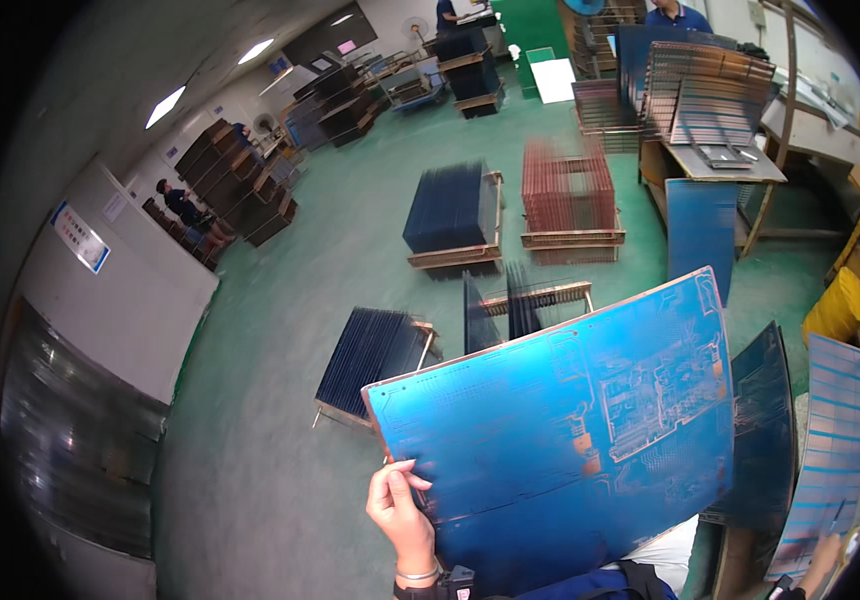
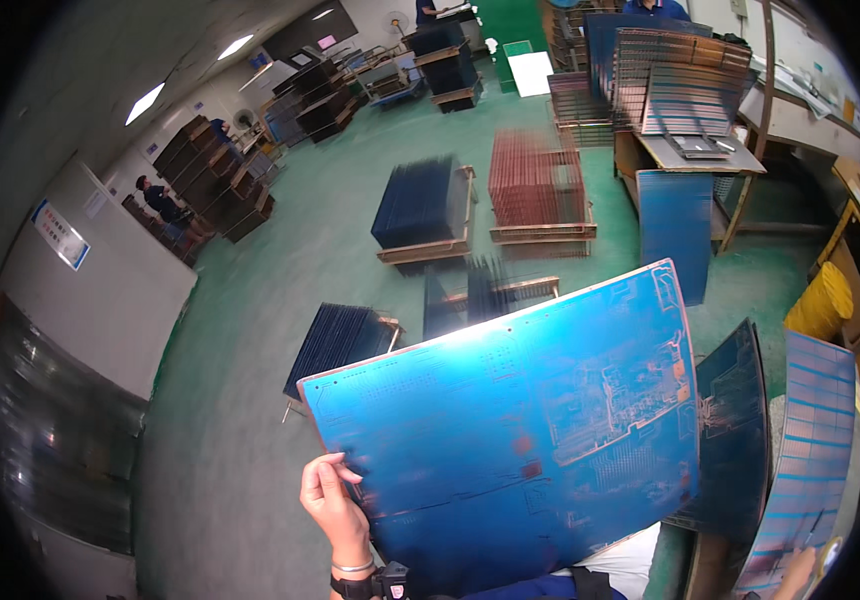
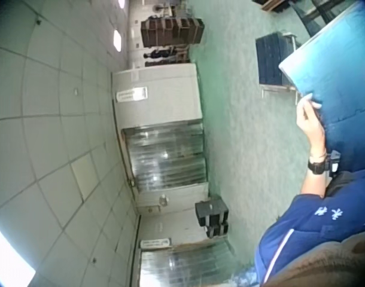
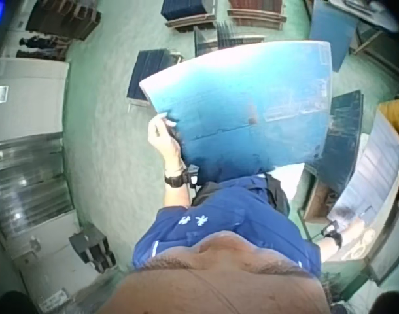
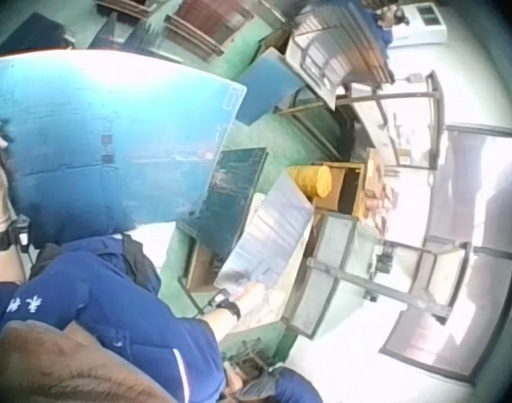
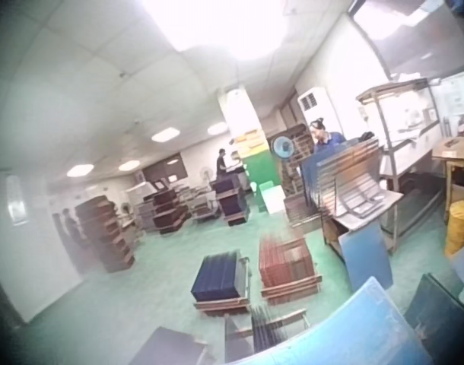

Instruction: The person is inspecting a large blue printed circuit board, marking it with a pen, and then placing it into a storage rack.

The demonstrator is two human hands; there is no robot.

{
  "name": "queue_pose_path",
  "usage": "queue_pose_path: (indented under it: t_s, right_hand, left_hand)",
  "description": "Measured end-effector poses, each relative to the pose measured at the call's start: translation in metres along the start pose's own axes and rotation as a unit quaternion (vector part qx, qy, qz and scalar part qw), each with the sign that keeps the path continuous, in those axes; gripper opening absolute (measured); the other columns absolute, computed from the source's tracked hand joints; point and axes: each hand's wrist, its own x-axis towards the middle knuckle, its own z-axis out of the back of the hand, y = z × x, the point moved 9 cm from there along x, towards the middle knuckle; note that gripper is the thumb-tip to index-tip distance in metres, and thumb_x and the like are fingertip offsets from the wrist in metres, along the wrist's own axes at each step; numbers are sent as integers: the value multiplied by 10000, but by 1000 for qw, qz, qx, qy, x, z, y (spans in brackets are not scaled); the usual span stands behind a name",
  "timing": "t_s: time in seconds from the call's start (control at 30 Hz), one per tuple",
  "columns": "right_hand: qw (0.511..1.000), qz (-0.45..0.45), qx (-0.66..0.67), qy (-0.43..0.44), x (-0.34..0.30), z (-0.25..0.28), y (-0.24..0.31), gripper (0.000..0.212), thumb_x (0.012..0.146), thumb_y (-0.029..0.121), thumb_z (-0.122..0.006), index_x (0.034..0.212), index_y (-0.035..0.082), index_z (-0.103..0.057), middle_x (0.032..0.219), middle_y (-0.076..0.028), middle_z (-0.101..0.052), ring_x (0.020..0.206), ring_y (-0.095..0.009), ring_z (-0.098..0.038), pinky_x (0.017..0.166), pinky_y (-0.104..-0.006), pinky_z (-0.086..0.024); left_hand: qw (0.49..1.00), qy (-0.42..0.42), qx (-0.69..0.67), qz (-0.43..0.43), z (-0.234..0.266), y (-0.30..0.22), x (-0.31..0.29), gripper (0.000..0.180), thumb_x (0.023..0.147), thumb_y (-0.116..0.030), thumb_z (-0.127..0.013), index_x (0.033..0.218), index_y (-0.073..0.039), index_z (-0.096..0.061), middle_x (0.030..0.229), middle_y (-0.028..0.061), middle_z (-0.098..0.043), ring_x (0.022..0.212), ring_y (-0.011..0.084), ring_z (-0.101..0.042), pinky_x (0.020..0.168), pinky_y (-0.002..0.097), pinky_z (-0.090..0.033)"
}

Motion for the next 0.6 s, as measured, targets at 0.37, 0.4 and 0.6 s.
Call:
queue_pose_path:
  t_s: [0.37,0.4,0.6]
  right_hand:
    - [997,-33,44,-52,-50,51,42,260,798,206,-574,969,32,-483,954,-208,-576,928,-390,-543,764,-470,-441]
    - [998,-27,37,-47,-52,56,46,269,797,209,-577,981,35,-488,956,-202,-579,928,-387,-545,763,-469,-442]
    - [991,18,25,-133,-36,110,80,323,847,182,-517,1133,34,-493,1053,-203,-567,964,-362,-544,799,-436,-440]
  left_hand:
    - [1000,-16,4,1,19,9,10,247,918,-191,-464,847,20,-572,618,33,-525,574,87,-490,608,219,-384]
    - [1000,-14,5,1,19,8,10,247,918,-191,-464,847,20,-572,618,33,-525,574,87,-490,608,219,-384]
    - [1000,-5,11,-6,17,4,11,250,915,-196,-470,844,22,-569,631,37,-529,575,88,-490,600,215,-385]
